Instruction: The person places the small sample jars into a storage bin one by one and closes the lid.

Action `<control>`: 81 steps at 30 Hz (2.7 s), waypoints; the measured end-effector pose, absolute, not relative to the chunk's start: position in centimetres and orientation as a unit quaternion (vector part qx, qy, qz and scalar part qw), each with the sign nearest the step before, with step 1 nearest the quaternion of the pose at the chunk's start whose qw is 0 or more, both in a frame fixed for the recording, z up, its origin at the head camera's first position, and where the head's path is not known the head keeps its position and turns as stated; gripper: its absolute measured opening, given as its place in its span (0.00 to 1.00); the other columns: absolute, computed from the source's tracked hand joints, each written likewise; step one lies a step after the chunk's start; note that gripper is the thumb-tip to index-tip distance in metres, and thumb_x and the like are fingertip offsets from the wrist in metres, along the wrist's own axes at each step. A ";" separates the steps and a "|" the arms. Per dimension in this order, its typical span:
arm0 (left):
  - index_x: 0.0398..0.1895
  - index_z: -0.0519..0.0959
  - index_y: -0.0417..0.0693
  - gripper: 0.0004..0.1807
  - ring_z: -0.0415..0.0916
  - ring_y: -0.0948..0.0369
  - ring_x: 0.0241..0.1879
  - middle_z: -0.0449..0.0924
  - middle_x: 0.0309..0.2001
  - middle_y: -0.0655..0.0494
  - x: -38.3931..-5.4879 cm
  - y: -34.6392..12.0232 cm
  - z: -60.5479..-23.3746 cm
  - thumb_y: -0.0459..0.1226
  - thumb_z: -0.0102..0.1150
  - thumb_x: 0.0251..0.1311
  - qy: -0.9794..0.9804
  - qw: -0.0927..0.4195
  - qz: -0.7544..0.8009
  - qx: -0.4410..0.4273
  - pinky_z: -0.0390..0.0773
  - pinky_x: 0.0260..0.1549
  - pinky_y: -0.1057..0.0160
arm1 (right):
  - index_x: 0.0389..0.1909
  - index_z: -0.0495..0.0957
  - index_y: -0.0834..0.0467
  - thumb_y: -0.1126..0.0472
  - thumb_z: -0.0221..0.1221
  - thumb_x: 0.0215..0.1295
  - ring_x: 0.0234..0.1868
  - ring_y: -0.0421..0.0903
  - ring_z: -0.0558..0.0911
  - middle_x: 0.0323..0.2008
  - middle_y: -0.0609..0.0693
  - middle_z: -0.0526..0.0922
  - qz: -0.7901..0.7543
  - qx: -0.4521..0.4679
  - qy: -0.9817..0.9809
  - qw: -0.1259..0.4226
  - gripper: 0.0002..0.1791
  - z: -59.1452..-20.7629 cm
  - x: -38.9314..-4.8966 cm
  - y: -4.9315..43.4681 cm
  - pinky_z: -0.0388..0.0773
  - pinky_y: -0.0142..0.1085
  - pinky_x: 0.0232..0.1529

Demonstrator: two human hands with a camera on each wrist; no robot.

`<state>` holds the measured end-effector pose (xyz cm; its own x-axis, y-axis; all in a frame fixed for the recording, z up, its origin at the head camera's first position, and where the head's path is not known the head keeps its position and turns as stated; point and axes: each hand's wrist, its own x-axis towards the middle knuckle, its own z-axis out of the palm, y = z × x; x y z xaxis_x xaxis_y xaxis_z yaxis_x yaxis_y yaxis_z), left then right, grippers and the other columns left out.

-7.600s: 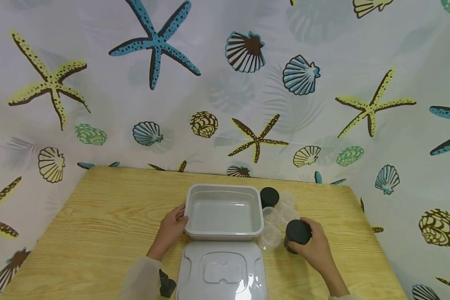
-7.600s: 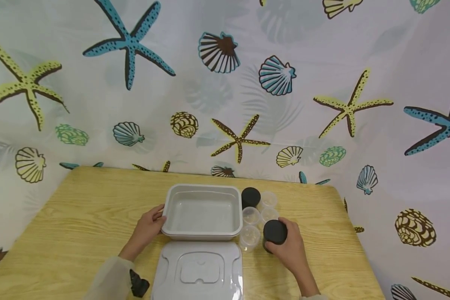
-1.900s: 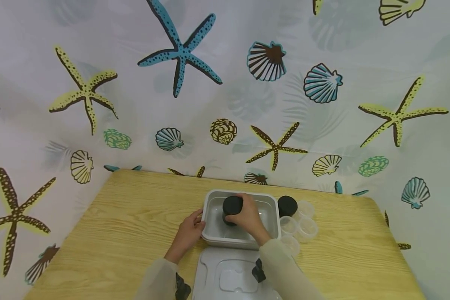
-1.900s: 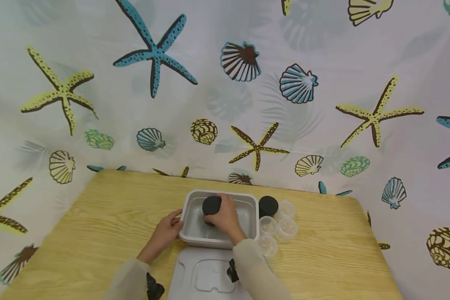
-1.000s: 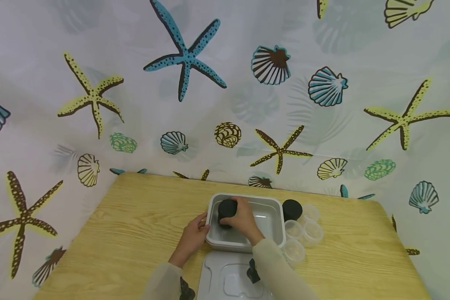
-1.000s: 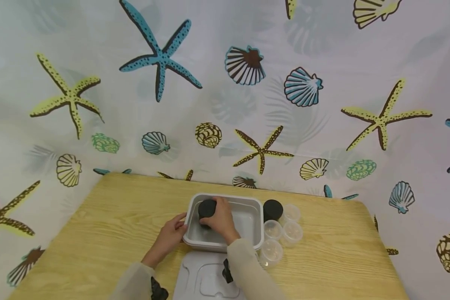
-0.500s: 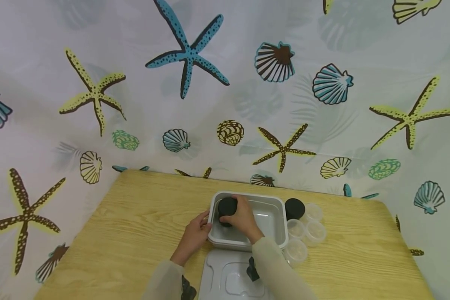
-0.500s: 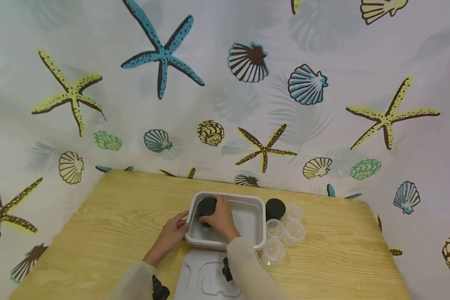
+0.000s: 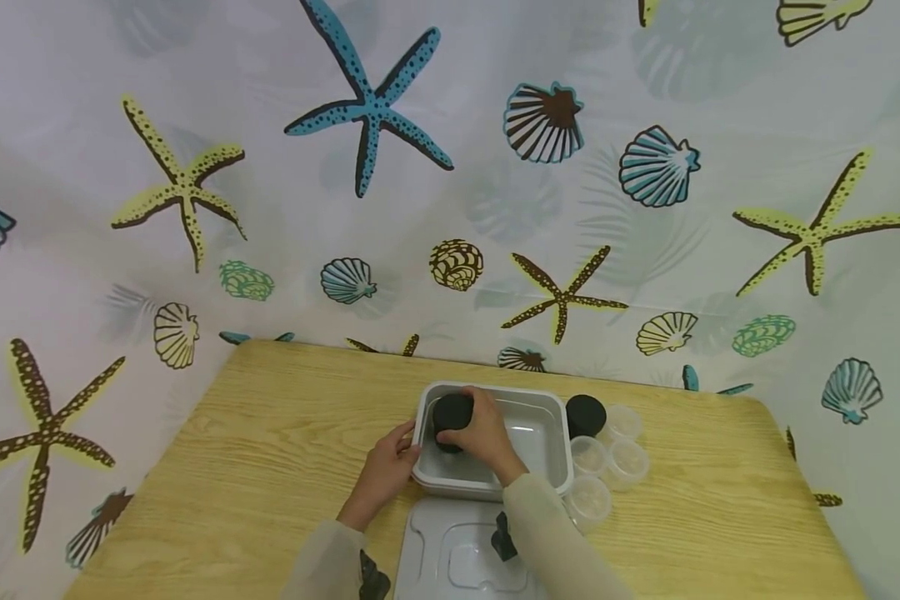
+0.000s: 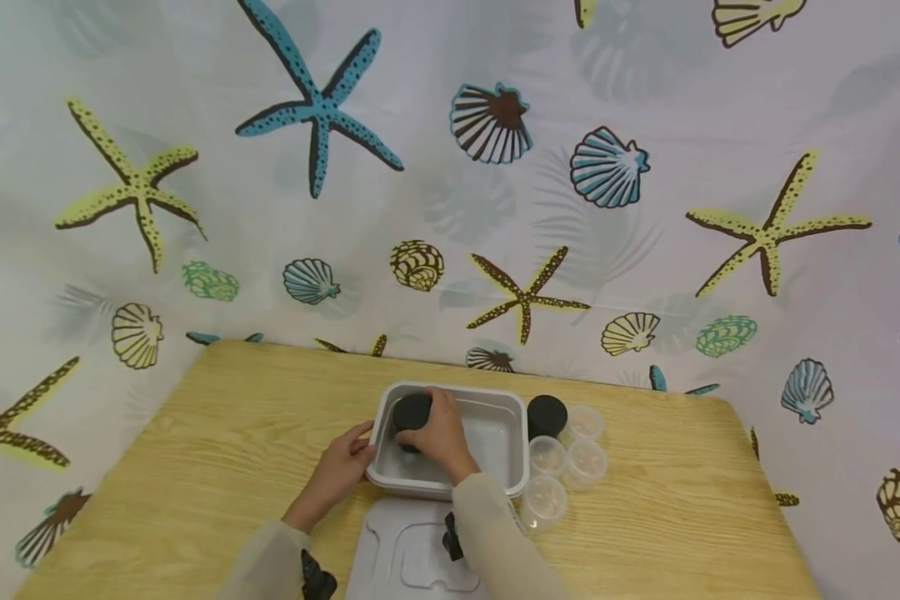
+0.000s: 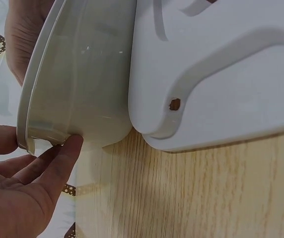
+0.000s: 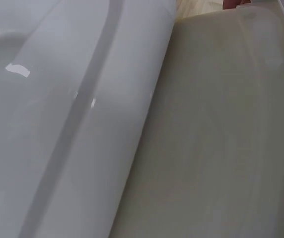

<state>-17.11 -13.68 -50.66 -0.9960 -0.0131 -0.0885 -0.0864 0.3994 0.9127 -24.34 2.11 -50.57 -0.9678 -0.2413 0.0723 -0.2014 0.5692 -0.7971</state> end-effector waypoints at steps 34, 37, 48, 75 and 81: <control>0.69 0.60 0.37 0.26 0.79 0.45 0.47 0.73 0.57 0.30 -17.5 -13.6 -51.1 0.31 0.45 0.68 0.816 0.057 0.573 -0.044 0.83 0.36 0.57 | 0.62 0.64 0.66 0.60 0.74 0.46 0.61 0.57 0.70 0.59 0.61 0.70 -0.488 -0.106 0.866 -0.015 0.43 -48.4 -23.3 6.1 0.70 0.50 0.62; 0.69 0.60 0.36 0.26 0.80 0.45 0.46 0.73 0.57 0.30 -17.5 -13.6 -51.0 0.30 0.45 0.68 0.812 0.054 0.579 -0.042 0.83 0.36 0.57 | 0.62 0.65 0.66 0.60 0.74 0.46 0.61 0.57 0.71 0.59 0.61 0.71 -0.488 -0.107 0.866 -0.022 0.43 -48.3 -23.3 6.3 0.70 0.49 0.62; 0.69 0.60 0.36 0.26 0.80 0.45 0.46 0.72 0.57 0.28 -17.6 -13.3 -51.0 0.29 0.44 0.68 0.805 0.051 0.590 -0.044 0.83 0.36 0.58 | 0.63 0.63 0.66 0.64 0.72 0.46 0.62 0.60 0.69 0.60 0.63 0.69 -0.525 -0.113 0.843 -0.032 0.42 -47.7 -22.6 7.8 0.68 0.53 0.62; 0.70 0.60 0.38 0.26 0.77 0.46 0.53 0.72 0.59 0.32 -17.3 -13.3 -51.0 0.33 0.44 0.70 0.831 0.057 0.551 -0.056 0.82 0.41 0.57 | 0.62 0.64 0.68 0.63 0.73 0.46 0.60 0.59 0.71 0.59 0.64 0.70 -0.512 -0.092 0.852 -0.057 0.42 -47.8 -21.5 11.5 0.69 0.51 0.62; 0.70 0.59 0.38 0.26 0.76 0.45 0.54 0.72 0.59 0.32 -17.3 -13.2 -51.0 0.33 0.44 0.70 0.830 0.059 0.552 -0.055 0.81 0.44 0.56 | 0.62 0.64 0.68 0.63 0.73 0.46 0.60 0.59 0.71 0.58 0.64 0.70 -0.507 -0.086 0.855 -0.059 0.42 -47.8 -21.2 12.3 0.69 0.50 0.63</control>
<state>-17.28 -13.17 -50.99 -0.9869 -0.0270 -0.1590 -0.1570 0.3848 0.9095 -21.24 12.31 -47.82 -0.9784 -0.0871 0.1876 -0.2064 0.4706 -0.8579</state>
